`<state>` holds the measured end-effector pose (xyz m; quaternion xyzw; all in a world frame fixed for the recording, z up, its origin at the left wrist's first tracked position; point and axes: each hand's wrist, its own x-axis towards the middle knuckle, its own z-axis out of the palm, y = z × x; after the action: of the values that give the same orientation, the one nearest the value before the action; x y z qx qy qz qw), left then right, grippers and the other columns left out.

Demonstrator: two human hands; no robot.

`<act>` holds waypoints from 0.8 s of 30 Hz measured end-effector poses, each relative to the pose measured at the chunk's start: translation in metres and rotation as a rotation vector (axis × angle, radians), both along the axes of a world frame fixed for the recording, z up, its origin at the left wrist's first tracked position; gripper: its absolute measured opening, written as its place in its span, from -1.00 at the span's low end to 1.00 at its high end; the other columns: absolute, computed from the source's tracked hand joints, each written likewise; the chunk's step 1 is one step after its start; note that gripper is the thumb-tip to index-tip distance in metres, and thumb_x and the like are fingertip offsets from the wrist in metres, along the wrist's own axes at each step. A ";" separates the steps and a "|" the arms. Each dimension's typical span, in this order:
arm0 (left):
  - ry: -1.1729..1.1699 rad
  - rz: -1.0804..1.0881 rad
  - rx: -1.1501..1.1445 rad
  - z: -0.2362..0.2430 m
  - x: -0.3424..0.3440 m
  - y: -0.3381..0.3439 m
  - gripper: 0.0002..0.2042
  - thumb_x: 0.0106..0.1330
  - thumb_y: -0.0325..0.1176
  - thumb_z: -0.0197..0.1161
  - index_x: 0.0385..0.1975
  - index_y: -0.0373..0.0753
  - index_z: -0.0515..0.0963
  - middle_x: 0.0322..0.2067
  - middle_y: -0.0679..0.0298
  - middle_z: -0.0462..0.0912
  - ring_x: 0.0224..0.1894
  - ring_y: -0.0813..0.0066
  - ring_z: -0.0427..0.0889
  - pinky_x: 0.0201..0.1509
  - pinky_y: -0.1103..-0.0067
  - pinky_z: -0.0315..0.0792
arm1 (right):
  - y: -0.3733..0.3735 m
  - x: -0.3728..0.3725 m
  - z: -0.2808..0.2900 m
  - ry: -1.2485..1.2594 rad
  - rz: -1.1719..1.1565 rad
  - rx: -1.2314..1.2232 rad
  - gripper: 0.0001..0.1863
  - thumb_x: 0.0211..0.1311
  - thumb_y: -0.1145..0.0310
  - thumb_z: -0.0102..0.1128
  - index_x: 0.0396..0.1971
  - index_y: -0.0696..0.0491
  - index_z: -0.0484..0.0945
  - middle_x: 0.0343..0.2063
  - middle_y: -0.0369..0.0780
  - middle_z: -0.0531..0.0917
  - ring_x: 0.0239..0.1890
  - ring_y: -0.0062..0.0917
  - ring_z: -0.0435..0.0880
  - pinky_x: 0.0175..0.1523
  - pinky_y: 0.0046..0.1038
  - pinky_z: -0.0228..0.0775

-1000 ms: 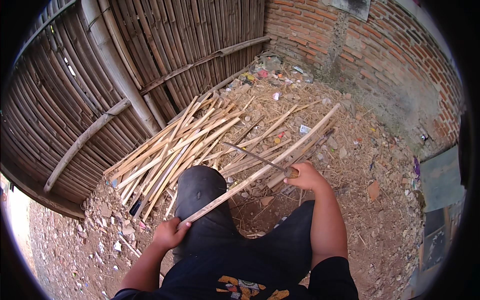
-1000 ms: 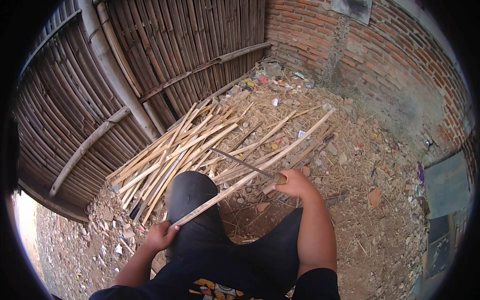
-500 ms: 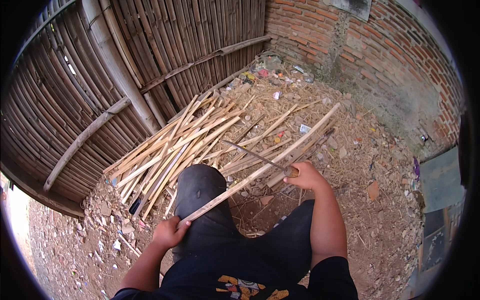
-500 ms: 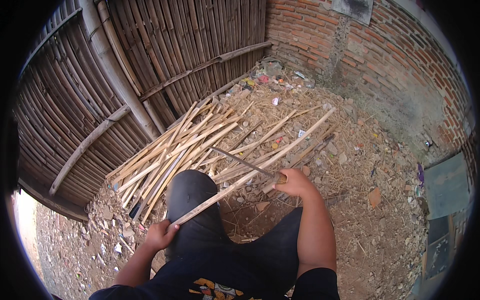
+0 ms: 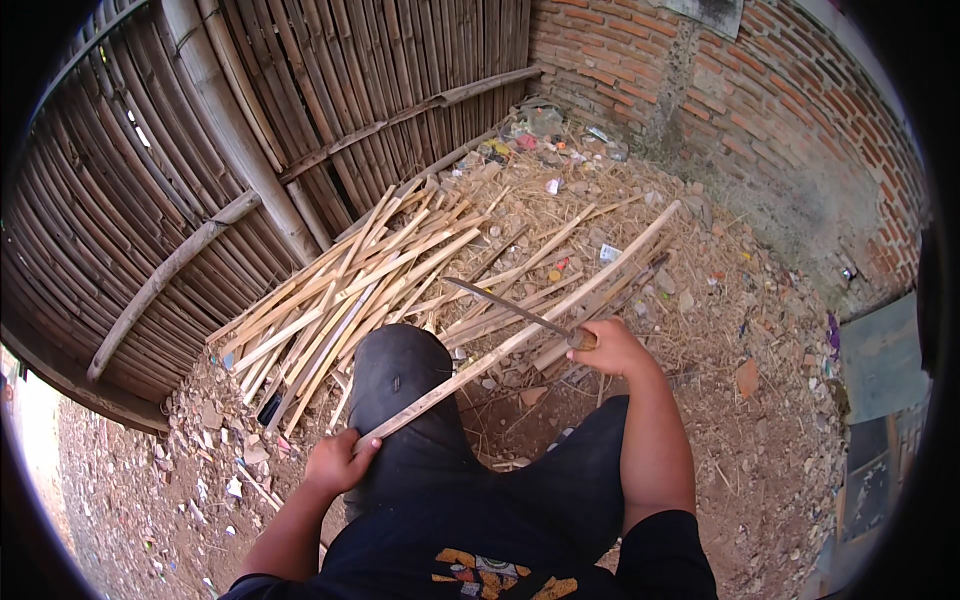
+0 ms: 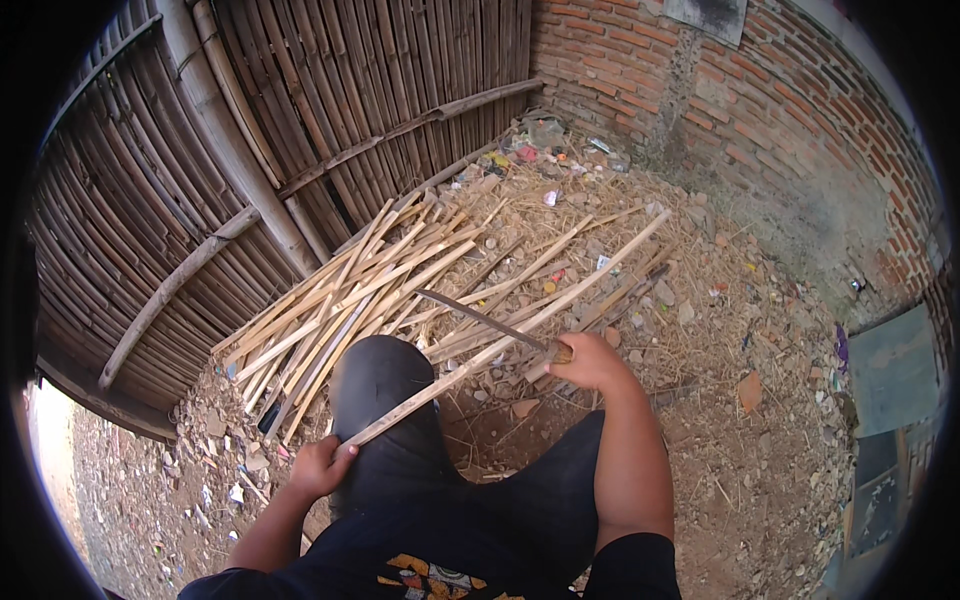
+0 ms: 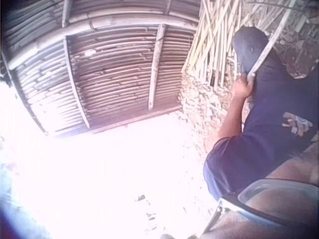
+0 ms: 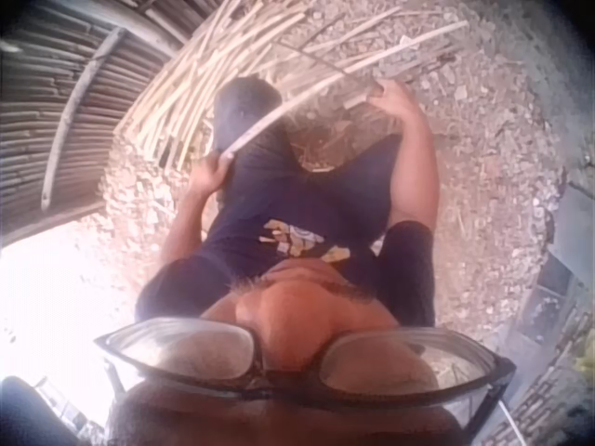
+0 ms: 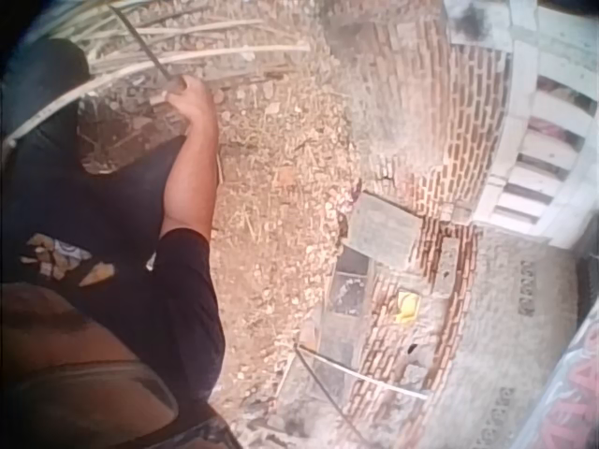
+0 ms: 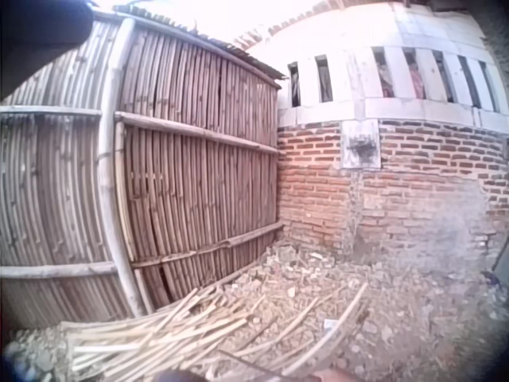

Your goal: The person uses a curved blade to shave off strips of bark and wood from a thin wooden pole, while sitting in an outdoor workshop area.

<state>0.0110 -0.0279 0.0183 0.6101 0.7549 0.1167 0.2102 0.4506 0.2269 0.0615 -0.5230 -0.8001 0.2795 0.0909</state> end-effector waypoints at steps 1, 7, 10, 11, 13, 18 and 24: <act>-0.006 0.003 0.001 0.000 0.000 0.000 -0.47 0.43 0.20 0.17 -0.40 -0.26 0.56 -0.45 -0.10 0.67 -0.28 -0.20 0.71 -0.16 0.08 0.56 | -0.001 -0.001 0.002 0.002 -0.002 0.009 -0.48 0.03 0.08 0.54 -0.15 0.20 0.68 -0.37 0.03 0.70 -0.26 -0.12 0.70 -0.12 -0.22 0.49; -0.030 -0.003 0.018 -0.003 -0.003 0.000 -0.48 0.42 0.18 0.19 -0.42 -0.26 0.55 -0.49 -0.09 0.66 -0.30 -0.20 0.70 -0.18 0.07 0.55 | -0.003 -0.001 0.011 0.008 -0.066 -0.092 -0.43 0.06 0.09 0.54 -0.04 0.20 0.68 -0.33 0.01 0.73 -0.25 -0.18 0.73 -0.11 -0.23 0.51; -0.024 -0.008 0.035 -0.005 -0.003 -0.001 -0.49 0.42 0.17 0.20 -0.42 -0.26 0.55 -0.50 -0.08 0.65 -0.31 -0.20 0.70 -0.19 0.08 0.55 | 0.001 0.002 0.004 0.029 -0.069 -0.082 -0.42 0.07 0.09 0.54 -0.02 0.20 0.67 -0.31 0.00 0.73 -0.23 -0.20 0.73 -0.10 -0.23 0.51; -0.020 -0.008 0.041 -0.005 -0.003 -0.001 -0.49 0.42 0.17 0.20 -0.42 -0.25 0.55 -0.51 -0.08 0.65 -0.31 -0.20 0.70 -0.20 0.08 0.55 | 0.001 0.002 0.004 0.018 -0.070 -0.072 -0.43 0.07 0.09 0.53 -0.03 0.20 0.67 -0.31 0.00 0.73 -0.23 -0.20 0.73 -0.10 -0.23 0.51; -0.020 -0.006 0.031 -0.002 -0.001 0.000 -0.49 0.42 0.17 0.20 -0.42 -0.25 0.55 -0.51 -0.08 0.65 -0.31 -0.20 0.70 -0.20 0.08 0.55 | -0.001 0.001 0.004 -0.003 -0.073 -0.054 -0.44 0.07 0.10 0.53 -0.05 0.20 0.67 -0.32 0.00 0.73 -0.23 -0.19 0.73 -0.10 -0.24 0.51; -0.039 -0.003 0.025 -0.004 -0.005 -0.001 -0.49 0.42 0.16 0.20 -0.42 -0.25 0.54 -0.50 -0.08 0.65 -0.31 -0.20 0.70 -0.20 0.08 0.55 | -0.005 -0.008 0.012 -0.036 0.039 0.011 -0.47 0.08 0.10 0.53 -0.10 0.21 0.67 -0.36 -0.01 0.72 -0.26 -0.20 0.73 -0.12 -0.25 0.52; -0.050 -0.009 0.009 -0.001 -0.004 0.001 -0.48 0.43 0.18 0.18 -0.43 -0.25 0.54 -0.49 -0.09 0.66 -0.31 -0.21 0.70 -0.19 0.07 0.54 | 0.001 0.005 -0.002 0.069 -0.090 -0.071 -0.50 0.07 0.12 0.53 -0.10 0.18 0.70 -0.41 -0.04 0.71 -0.31 -0.24 0.71 -0.13 -0.23 0.51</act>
<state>0.0075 -0.0268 0.0169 0.6114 0.7462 0.1344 0.2266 0.4556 0.2279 0.0595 -0.5517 -0.7615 0.3212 0.1120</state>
